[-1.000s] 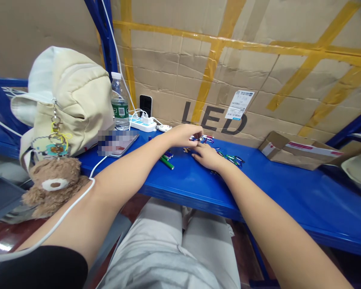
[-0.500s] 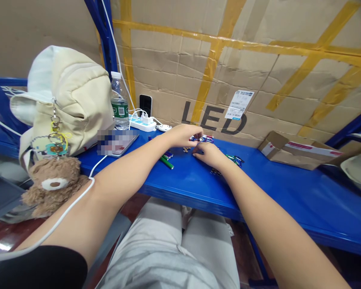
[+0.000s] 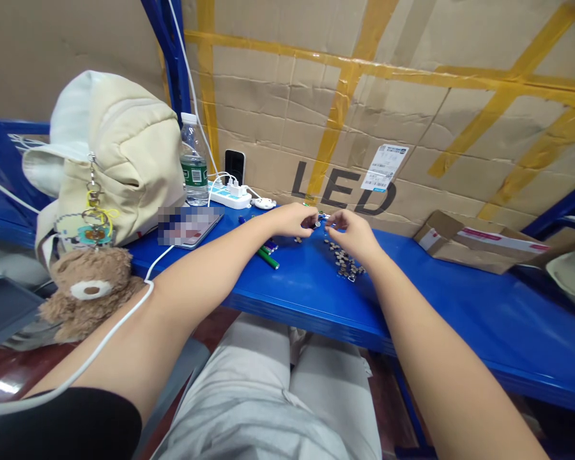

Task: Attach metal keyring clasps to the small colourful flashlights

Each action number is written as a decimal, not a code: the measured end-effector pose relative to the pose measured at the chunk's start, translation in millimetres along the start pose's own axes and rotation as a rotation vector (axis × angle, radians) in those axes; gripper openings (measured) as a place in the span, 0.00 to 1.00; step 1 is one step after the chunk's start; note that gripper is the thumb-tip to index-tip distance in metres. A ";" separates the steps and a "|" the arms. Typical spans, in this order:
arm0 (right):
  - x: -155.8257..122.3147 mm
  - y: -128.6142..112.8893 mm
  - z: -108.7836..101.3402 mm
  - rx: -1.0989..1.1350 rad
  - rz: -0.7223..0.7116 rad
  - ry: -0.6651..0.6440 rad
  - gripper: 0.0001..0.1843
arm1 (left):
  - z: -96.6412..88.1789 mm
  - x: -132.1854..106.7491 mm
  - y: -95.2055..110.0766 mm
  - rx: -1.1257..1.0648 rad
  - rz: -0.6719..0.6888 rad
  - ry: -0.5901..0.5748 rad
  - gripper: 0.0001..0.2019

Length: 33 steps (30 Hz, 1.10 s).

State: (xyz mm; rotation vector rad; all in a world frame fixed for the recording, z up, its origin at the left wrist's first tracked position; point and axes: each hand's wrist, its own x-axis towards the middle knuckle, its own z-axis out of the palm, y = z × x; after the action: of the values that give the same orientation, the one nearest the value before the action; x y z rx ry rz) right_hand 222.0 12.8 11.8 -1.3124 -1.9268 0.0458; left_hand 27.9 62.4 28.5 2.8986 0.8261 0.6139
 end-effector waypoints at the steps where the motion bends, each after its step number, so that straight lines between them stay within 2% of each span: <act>1: 0.3 0.3 -1.9 0.042 -0.007 0.031 0.06 | 0.8 -0.5 -0.7 -0.012 -0.007 -0.013 0.12; 5: -0.5 -2.1 -4.0 0.129 -0.091 0.072 0.06 | 3.3 -0.9 -1.6 -0.038 -0.003 -0.018 0.12; 10: -2.2 -7.2 -0.9 0.093 -0.137 0.060 0.07 | 6.2 1.1 -1.8 -0.034 0.024 0.016 0.11; 16: -2.4 -8.6 -0.3 0.109 -0.111 0.061 0.08 | 8.4 2.6 0.3 -0.100 0.047 0.041 0.10; 26: -2.8 -12.8 -2.6 0.105 -0.126 0.032 0.08 | 8.9 1.8 0.5 -0.256 -0.043 0.023 0.10; 33: -1.2 -0.2 1.1 0.066 -0.065 0.016 0.09 | 7.5 2.3 0.5 -0.288 -0.149 0.038 0.10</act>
State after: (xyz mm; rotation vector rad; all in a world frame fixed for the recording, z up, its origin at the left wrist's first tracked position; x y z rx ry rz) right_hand 221.4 12.2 10.4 -1.2024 -1.9368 0.0651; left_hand 32.8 63.5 22.5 2.5497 0.8685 0.7101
